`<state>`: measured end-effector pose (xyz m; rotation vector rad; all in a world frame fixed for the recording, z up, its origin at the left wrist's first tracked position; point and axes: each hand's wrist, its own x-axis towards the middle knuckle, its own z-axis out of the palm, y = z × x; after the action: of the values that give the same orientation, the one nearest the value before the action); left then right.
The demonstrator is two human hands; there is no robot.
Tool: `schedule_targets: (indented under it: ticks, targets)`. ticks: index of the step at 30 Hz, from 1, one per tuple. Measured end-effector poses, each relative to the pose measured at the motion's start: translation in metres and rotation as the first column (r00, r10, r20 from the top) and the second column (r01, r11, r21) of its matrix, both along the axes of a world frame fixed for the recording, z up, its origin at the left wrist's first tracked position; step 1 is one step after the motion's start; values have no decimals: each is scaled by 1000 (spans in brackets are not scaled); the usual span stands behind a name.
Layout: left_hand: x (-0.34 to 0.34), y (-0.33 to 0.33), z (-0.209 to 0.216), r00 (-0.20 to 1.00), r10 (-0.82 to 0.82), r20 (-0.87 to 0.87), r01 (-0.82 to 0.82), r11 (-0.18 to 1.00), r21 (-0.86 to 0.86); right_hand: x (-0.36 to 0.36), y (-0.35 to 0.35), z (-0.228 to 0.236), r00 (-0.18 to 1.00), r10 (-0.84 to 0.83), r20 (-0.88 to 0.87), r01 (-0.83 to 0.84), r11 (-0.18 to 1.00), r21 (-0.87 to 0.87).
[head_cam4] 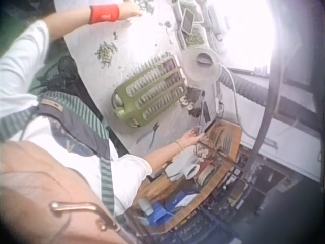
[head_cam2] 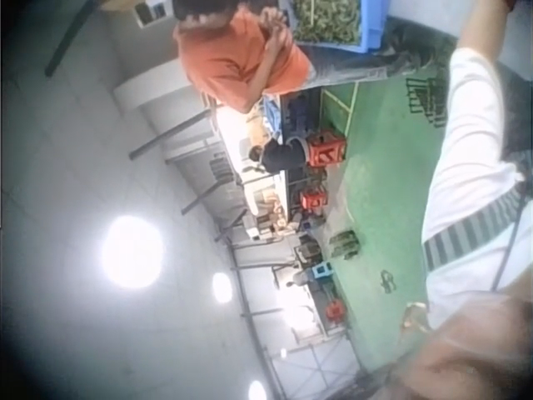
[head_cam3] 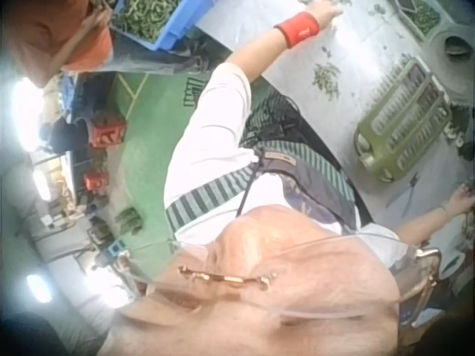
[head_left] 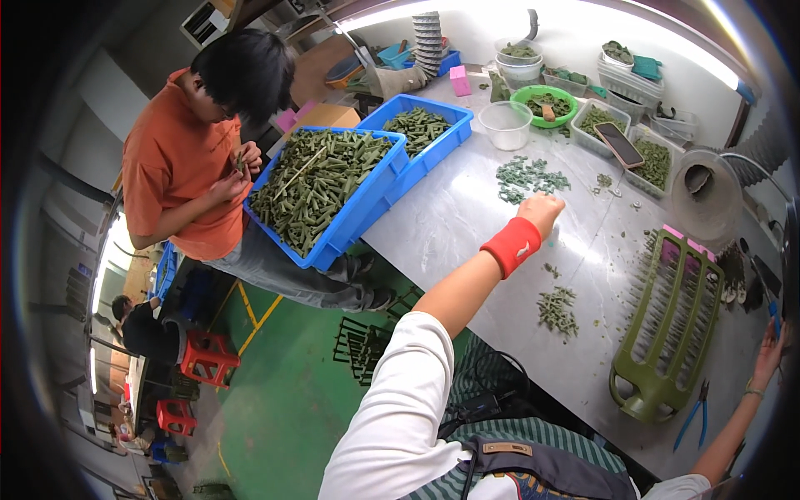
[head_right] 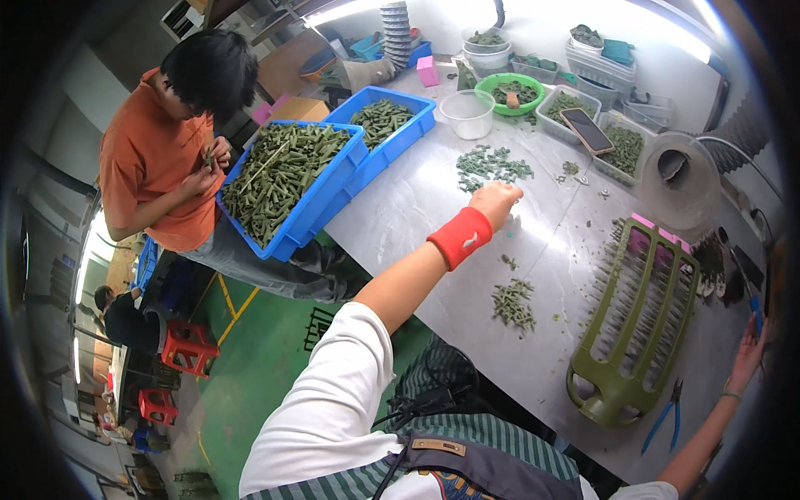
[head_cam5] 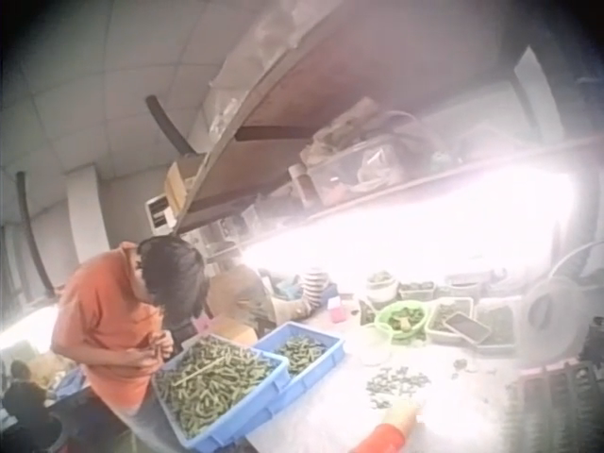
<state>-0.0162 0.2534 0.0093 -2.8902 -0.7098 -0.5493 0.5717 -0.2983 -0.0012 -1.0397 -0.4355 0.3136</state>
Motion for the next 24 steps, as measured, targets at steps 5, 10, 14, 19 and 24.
schedule_targets:
  ticks: [5, 10, 14, 19, 24]
  targets:
    - [-24, -1, 13, 911, 164, 379, 74, 838, -541, -28, 20, 3, 1000, 25, 19, -24, 999, -36]
    - [-35, -11, 14, 895, 273, 352, 119, 615, -779, -34, 18, 11, 997, 16, 70, -13, 999, -45]
    - [-41, -16, 11, 879, 308, 364, 129, 581, -804, -43, 29, 15, 993, -103, 50, 105, 994, -41]
    - [-45, -13, 7, 863, 345, 369, 237, 369, -899, -56, 30, 22, 987, -161, -18, 161, 986, -41]
    - [-44, -16, 7, 876, 324, 357, 251, 325, -912, -61, 22, 20, 996, -95, -4, 94, 994, -48]
